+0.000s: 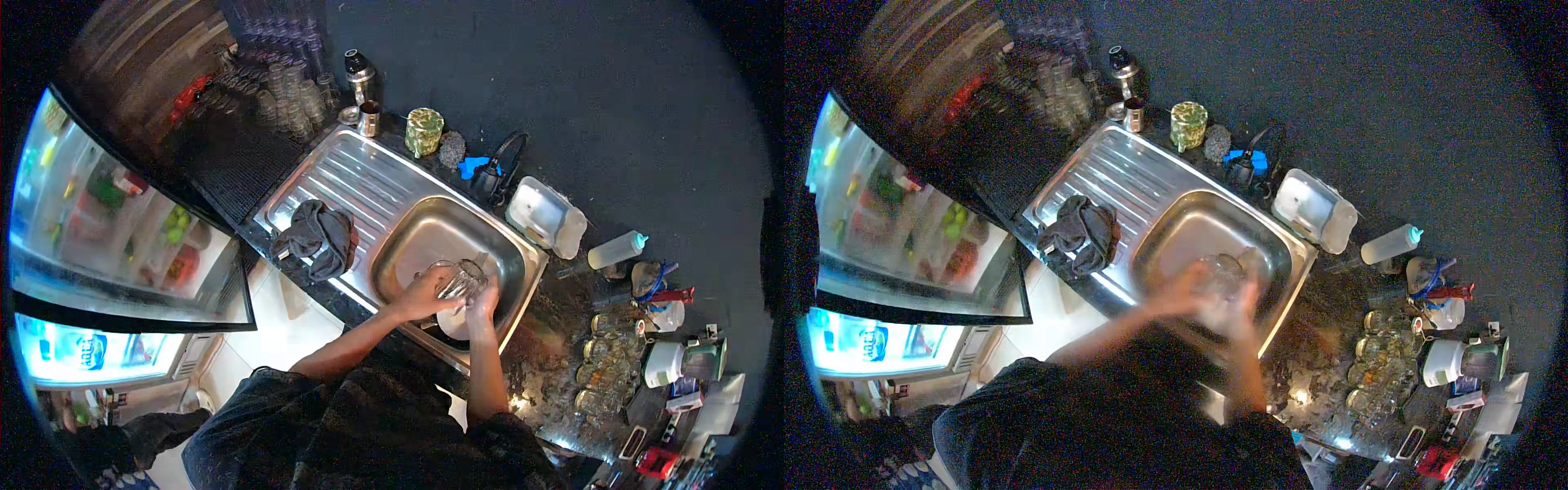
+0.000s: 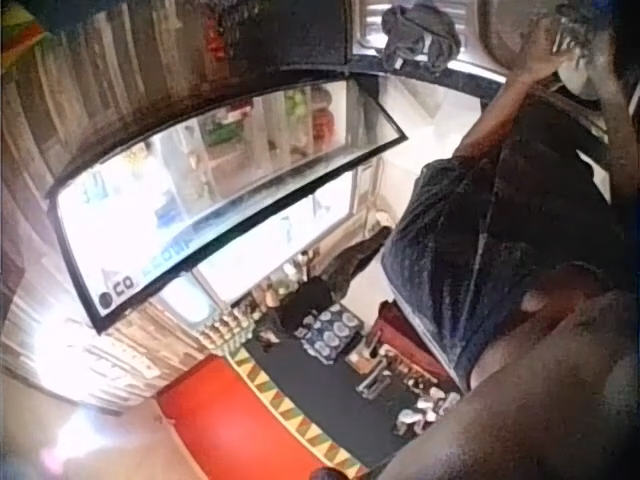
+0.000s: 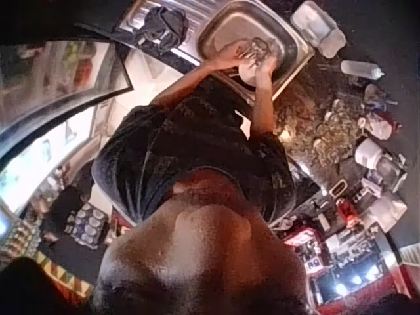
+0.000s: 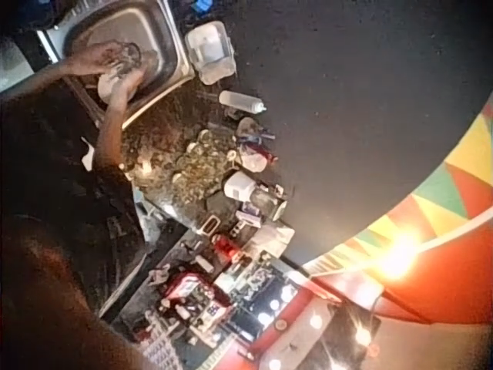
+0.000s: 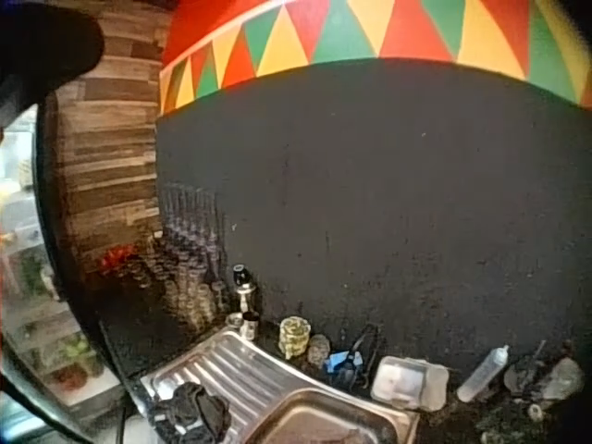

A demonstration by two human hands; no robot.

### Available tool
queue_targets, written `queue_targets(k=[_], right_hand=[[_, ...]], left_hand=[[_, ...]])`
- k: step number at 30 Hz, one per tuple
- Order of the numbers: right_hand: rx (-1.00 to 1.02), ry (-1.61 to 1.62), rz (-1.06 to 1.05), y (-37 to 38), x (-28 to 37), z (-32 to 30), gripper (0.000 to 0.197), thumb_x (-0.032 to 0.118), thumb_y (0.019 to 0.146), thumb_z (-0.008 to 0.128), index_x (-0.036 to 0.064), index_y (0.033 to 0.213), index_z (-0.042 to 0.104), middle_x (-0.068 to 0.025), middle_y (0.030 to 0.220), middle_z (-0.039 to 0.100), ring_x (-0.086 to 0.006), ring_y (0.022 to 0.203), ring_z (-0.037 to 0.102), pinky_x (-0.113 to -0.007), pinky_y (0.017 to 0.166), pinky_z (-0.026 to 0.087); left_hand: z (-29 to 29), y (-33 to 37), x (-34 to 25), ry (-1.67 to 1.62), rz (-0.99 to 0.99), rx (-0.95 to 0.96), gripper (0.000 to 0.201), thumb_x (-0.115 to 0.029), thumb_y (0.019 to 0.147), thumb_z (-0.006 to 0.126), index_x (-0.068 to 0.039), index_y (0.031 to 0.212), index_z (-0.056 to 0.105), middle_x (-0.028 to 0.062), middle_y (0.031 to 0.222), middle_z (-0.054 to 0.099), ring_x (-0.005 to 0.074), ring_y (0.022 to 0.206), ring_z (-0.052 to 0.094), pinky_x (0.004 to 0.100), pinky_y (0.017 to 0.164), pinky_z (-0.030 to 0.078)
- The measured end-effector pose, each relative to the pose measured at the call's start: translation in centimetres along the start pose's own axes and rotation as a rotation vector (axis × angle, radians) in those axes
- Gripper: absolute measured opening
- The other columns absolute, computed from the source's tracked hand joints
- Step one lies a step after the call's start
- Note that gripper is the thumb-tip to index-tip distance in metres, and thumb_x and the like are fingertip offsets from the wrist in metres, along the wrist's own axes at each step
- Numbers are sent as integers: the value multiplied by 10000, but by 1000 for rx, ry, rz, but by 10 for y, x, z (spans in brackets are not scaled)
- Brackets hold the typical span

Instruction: The recorder is washing and rinsing glass cups and bottles at a bar sink.

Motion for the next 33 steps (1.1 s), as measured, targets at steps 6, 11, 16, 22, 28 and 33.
queue_targets(k=[6,11,16,22,28,33], right_hand=[[-49,-266,61,-18,-11,13,283,345,910,445,84,953,544,-32,782,542,-145,666,511,-289,599,411],[19,-321,42,-29,-28,66,182,308,865,525,155,770,544,72,571,427,-55,464,375,-214,424,289],[-19,-455,109,-35,-58,137,243,303,839,557,186,647,464,67,537,366,-57,432,333,-224,398,251],[200,-410,152,-32,-132,265,213,336,837,559,126,799,558,12,649,544,-103,557,530,-249,506,423],[271,-650,151,21,-241,369,325,417,903,507,97,898,560,-23,773,581,-110,699,556,-258,649,441],[708,-901,-332,9,-302,488,401,324,891,562,-8,1111,514,-143,1119,559,-254,1054,517,-358,933,388]], left_hand=[[-26,-20,-8,519,-61,-78,847,-539,656,736,56,1163,410,233,1037,567,369,1011,559,404,896,423],[-64,-26,-3,367,10,-111,836,-501,645,764,52,1164,411,233,1049,562,361,1027,552,405,887,424],[-146,-50,-5,278,-45,-309,834,-438,654,782,52,1203,389,245,1077,545,378,1052,534,412,903,416],[-272,-62,-13,198,-53,-298,808,-393,638,788,53,1182,391,259,1009,584,398,962,587,418,812,472],[-424,-96,-9,349,-80,-655,694,-344,612,807,8,1099,460,221,949,619,349,899,626,398,763,488],[-563,-132,25,292,-67,-1095,609,-226,627,818,1,1057,451,181,887,645,287,816,651,349,718,499]])
Point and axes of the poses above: each hand's wrist, its own y-axis towards the middle knuckle, its own z-axis out of the palm, x = y × z, the point moved 9 cm from there along y, towards the middle knuckle
